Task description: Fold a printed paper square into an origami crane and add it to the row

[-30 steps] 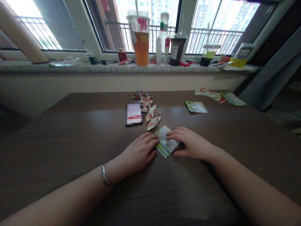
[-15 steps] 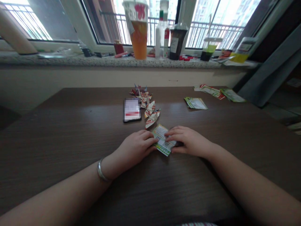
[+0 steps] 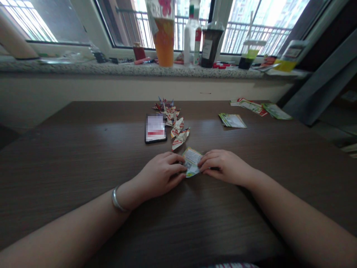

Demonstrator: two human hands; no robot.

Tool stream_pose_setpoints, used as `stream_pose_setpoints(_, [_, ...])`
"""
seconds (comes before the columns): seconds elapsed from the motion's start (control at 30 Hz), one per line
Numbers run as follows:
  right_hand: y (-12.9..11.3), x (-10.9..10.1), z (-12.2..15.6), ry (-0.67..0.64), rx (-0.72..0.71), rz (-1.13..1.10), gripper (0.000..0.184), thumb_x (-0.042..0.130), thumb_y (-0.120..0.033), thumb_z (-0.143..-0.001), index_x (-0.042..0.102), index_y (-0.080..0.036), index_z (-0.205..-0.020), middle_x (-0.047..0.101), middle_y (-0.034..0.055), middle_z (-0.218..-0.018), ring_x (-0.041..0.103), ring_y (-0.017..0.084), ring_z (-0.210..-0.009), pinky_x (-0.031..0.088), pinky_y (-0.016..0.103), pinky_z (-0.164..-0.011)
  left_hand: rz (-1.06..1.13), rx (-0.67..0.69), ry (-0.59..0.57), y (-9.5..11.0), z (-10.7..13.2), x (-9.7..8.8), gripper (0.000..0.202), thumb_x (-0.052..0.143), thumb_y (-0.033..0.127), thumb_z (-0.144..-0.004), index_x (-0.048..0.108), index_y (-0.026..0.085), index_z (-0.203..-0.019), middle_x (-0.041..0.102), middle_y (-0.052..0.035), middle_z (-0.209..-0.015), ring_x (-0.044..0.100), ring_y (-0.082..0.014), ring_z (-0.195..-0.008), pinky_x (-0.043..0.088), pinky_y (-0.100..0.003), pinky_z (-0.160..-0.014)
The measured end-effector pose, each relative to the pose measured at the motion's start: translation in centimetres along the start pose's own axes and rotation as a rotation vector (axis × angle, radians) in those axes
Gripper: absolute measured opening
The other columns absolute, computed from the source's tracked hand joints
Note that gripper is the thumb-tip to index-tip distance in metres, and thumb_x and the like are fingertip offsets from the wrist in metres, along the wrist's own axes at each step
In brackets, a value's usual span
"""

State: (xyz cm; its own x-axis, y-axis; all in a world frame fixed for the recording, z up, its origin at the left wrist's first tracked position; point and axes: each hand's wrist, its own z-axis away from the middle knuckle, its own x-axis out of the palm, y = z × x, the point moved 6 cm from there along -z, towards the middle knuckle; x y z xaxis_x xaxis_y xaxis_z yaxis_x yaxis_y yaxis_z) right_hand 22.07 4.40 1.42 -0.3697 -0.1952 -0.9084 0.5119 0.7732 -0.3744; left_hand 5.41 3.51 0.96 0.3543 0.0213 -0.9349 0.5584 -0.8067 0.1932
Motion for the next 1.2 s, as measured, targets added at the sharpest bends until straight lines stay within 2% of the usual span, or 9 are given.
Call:
stream_pose_setpoints(0.1, [0.4, 0.0, 0.1, -0.005, 0.023, -0.016, 0.012, 0.061, -0.022, -0.087, 0.072, -0.022, -0.089, 0.073, 0.0033, -0.099, 0.065, 0.018, -0.094, 0.050, 0.033, -0.087, -0.007, 0.023, 0.020, 0.0, 0.2, 0.1, 0.024, 0.052, 0.029, -0.091, 0.067, 0.022, -0.108, 0.063, -0.0064, -0.123, 0.057, -0.0235, -0.112, 0.047, -0.044, -0.099])
stream_pose_setpoints(0.2, [0.6, 0.0, 0.1, -0.033, 0.009, -0.062, 0.011, 0.061, -0.024, -0.087, 0.072, -0.023, -0.089, 0.072, 0.0036, -0.101, 0.065, 0.017, -0.094, 0.051, 0.033, -0.087, -0.013, -0.014, 0.059, -0.5, 0.3, 0.2, 0.033, 0.053, 0.026, -0.091, 0.060, 0.018, -0.122, 0.064, -0.0080, -0.123, 0.053, -0.0241, -0.120, 0.046, -0.044, -0.103])
stream_pose_setpoints(0.4, [0.6, -0.8, 0.4, -0.115, -0.010, -0.147, 0.011, 0.063, -0.025, -0.087, 0.072, -0.022, -0.091, 0.072, 0.0038, -0.103, 0.065, 0.016, -0.096, 0.049, 0.031, -0.089, 0.015, 0.075, -0.066, -0.9, 0.3, 1.0, 0.033, 0.053, 0.027, -0.091, 0.058, 0.023, -0.124, 0.057, -0.0049, -0.134, 0.049, -0.0242, -0.126, 0.043, -0.047, -0.106])
stream_pose_setpoints(0.5, [0.7, -1.2, 0.5, -0.121, 0.028, -0.150, 0.014, 0.059, -0.025, -0.089, 0.072, -0.020, -0.095, 0.072, 0.0052, -0.100, 0.065, 0.016, -0.094, 0.049, 0.031, -0.088, -0.003, 0.077, -0.077, -1.0, 0.5, 1.0, 0.035, 0.055, 0.027, -0.090, 0.058, 0.024, -0.125, 0.052, -0.0061, -0.139, 0.045, -0.0265, -0.130, 0.043, -0.049, -0.105])
stream_pose_setpoints(0.63, [1.0, -1.2, 0.5, -0.116, 0.048, -0.136, 0.017, 0.057, -0.025, -0.091, 0.072, -0.019, -0.093, 0.072, 0.0056, -0.093, 0.064, 0.017, -0.090, 0.048, 0.031, -0.086, -0.008, 0.112, -0.056, -0.5, 0.4, 0.6, 0.033, 0.054, 0.025, -0.091, 0.059, 0.023, -0.123, 0.059, -0.0064, -0.131, 0.048, -0.0266, -0.125, 0.045, -0.047, -0.103])
stream_pose_setpoints(0.83, [1.5, -1.0, 0.5, -0.124, 0.100, -0.137, 0.016, 0.057, -0.026, -0.091, 0.071, -0.018, -0.086, 0.068, 0.0044, -0.086, 0.061, 0.015, -0.083, 0.048, 0.028, -0.077, 0.055, 0.206, -0.065, 0.9, 0.1, 0.1, 0.026, 0.051, 0.019, -0.090, 0.064, 0.019, -0.113, 0.066, -0.0067, -0.113, 0.056, -0.0218, -0.113, 0.050, -0.039, -0.097])
stream_pose_setpoints(1.03, [2.0, -0.6, 0.4, -0.035, 0.215, -0.239, 0.014, 0.062, -0.022, -0.086, 0.066, -0.018, -0.098, 0.068, 0.0034, -0.089, 0.062, 0.015, -0.081, 0.048, 0.027, -0.074, 0.097, 0.240, -0.061, 1.2, 0.2, 0.1, 0.029, 0.049, 0.015, -0.090, 0.063, 0.019, -0.115, 0.067, -0.0069, -0.114, 0.056, -0.0210, -0.114, 0.051, -0.039, -0.096])
stream_pose_setpoints(1.1, [2.2, -0.4, 0.4, 0.002, 0.258, -0.285, 0.010, 0.060, -0.020, -0.086, 0.064, -0.018, -0.095, 0.067, 0.0018, -0.086, 0.061, 0.013, -0.077, 0.048, 0.026, -0.071, 0.101, 0.243, -0.056, 1.2, 0.3, 0.2, 0.030, 0.050, 0.017, -0.090, 0.063, 0.020, -0.117, 0.065, -0.0080, -0.117, 0.056, -0.0218, -0.115, 0.051, -0.040, -0.096])
stream_pose_setpoints(1.2, [2.1, -0.3, 0.2, 0.058, 0.246, -0.284, 0.008, 0.056, -0.017, -0.088, 0.064, -0.018, -0.086, 0.065, 0.0012, -0.085, 0.060, 0.013, -0.078, 0.047, 0.025, -0.073, 0.080, 0.232, -0.047, 0.9, 0.4, 0.3, 0.030, 0.051, 0.019, -0.091, 0.064, 0.023, -0.118, 0.062, -0.0085, -0.123, 0.056, -0.0237, -0.116, 0.050, -0.043, -0.097])
